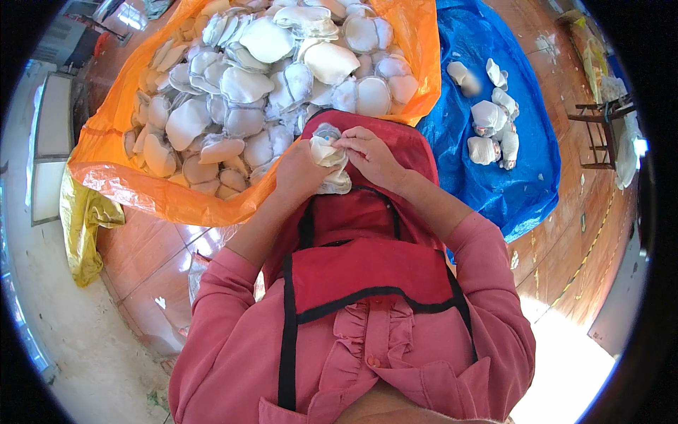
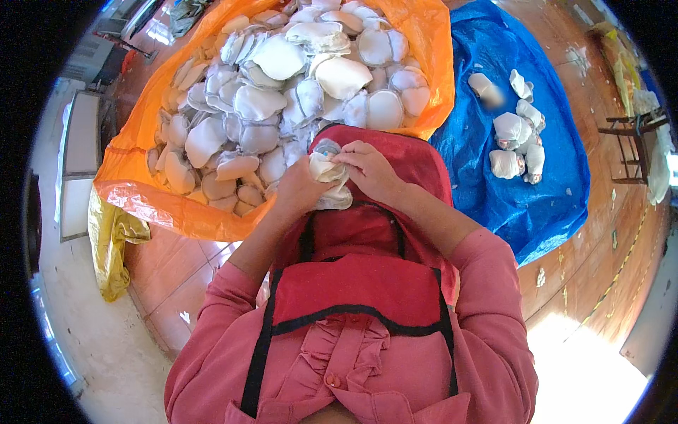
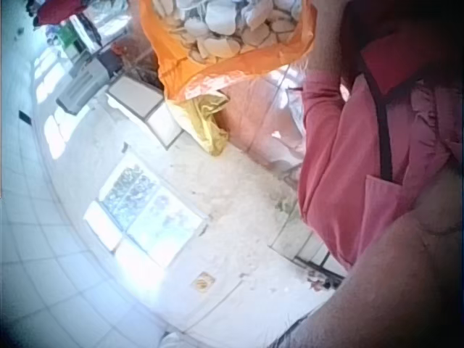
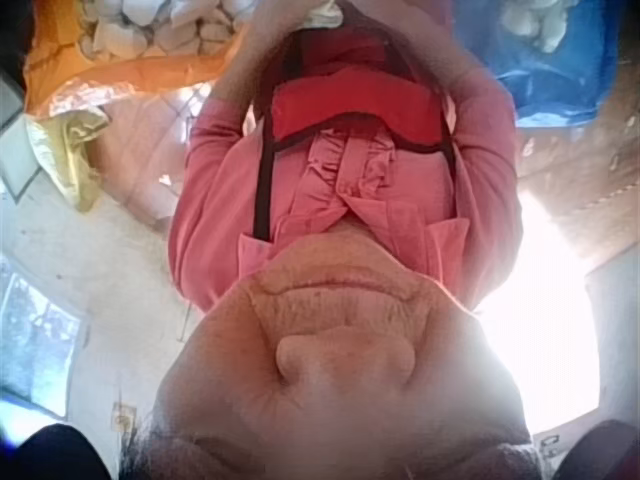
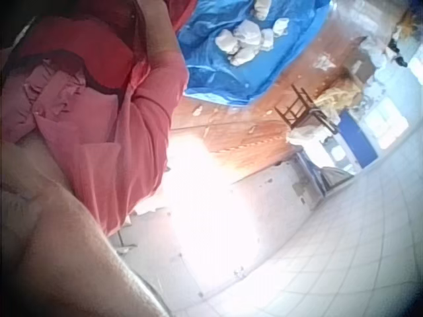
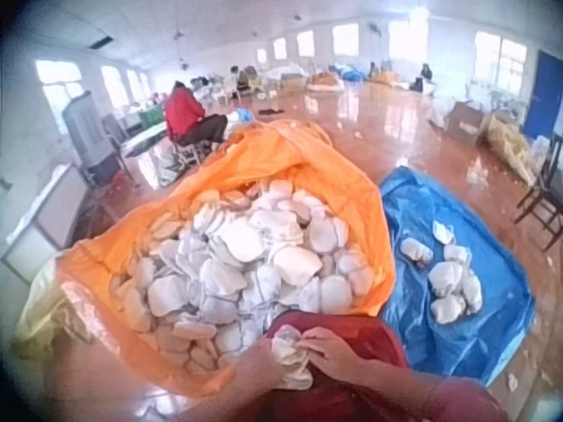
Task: The person repeatedly picks white fabric items from an orange sack, stuffs them by hand, and places the finished items onto a blue tarp. The process is continuous and repetitive throughout the clip.
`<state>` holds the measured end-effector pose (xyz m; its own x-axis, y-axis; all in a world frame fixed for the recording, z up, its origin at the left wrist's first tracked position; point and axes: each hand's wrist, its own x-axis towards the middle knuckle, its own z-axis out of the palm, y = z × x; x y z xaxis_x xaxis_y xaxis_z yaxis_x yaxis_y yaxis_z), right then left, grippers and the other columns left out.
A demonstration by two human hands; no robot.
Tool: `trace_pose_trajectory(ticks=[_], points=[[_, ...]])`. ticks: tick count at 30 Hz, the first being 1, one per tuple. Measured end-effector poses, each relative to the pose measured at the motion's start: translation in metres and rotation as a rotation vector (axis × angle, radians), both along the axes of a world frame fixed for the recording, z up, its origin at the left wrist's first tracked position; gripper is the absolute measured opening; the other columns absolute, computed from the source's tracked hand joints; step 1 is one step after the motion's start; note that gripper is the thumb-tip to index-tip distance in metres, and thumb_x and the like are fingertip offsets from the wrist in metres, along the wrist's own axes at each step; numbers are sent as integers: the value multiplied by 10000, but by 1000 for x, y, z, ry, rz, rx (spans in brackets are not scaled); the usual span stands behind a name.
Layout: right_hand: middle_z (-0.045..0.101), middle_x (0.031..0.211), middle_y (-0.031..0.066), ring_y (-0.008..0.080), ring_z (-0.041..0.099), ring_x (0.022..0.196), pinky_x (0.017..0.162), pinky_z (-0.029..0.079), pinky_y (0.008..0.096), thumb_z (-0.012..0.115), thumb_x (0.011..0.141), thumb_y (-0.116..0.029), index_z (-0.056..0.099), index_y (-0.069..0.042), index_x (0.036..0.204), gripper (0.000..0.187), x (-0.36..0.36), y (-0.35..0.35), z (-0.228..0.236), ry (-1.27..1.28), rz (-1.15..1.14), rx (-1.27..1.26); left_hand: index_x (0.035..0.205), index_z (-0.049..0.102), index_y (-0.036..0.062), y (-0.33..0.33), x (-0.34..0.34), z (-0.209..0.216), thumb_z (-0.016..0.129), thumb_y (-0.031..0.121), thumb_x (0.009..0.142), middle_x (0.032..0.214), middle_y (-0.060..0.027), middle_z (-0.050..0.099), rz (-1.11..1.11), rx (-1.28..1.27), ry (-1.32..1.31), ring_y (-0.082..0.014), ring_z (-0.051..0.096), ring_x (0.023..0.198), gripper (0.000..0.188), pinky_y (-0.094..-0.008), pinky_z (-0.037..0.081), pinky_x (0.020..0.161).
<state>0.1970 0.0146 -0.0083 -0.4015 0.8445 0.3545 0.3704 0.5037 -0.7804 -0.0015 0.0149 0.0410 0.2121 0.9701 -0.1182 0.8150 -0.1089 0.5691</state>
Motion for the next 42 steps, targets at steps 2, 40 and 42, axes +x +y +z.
trace_pose_trajectory(ticks=[2, 40, 42], points=[[601, 1033, 96, 236, 592, 1009, 912, 480, 315, 602, 856, 15, 617, -28, 1121, 269, -5, -4, 5, 48, -57, -31, 999, 598, 11, -1, 1, -8, 803, 442, 690, 933, -214, 672, 16, -12, 19, -393, 649, 897, 569, -470, 510, 763], [582, 708, 147, 260, 586, 660, 614, 444, 396, 553, 958, -390, 545, -26, 836, 384, -23, -12, -9, 196, -313, -463, 735, 578, 129, 0, -16, -24, 674, 227, 652, 649, -53, 571, -426, 575, 61, -264, 591, 610, 160, -427, 463, 557], [565, 690, 97, 197, 548, 628, 602, 437, 360, 540, 971, -386, 552, -30, 833, 383, -27, -15, -16, 307, -360, -511, 695, 547, 129, -2, -13, -25, 670, 214, 656, 626, -51, 549, -393, 591, 46, -266, 579, 590, 155, -428, 452, 535]])
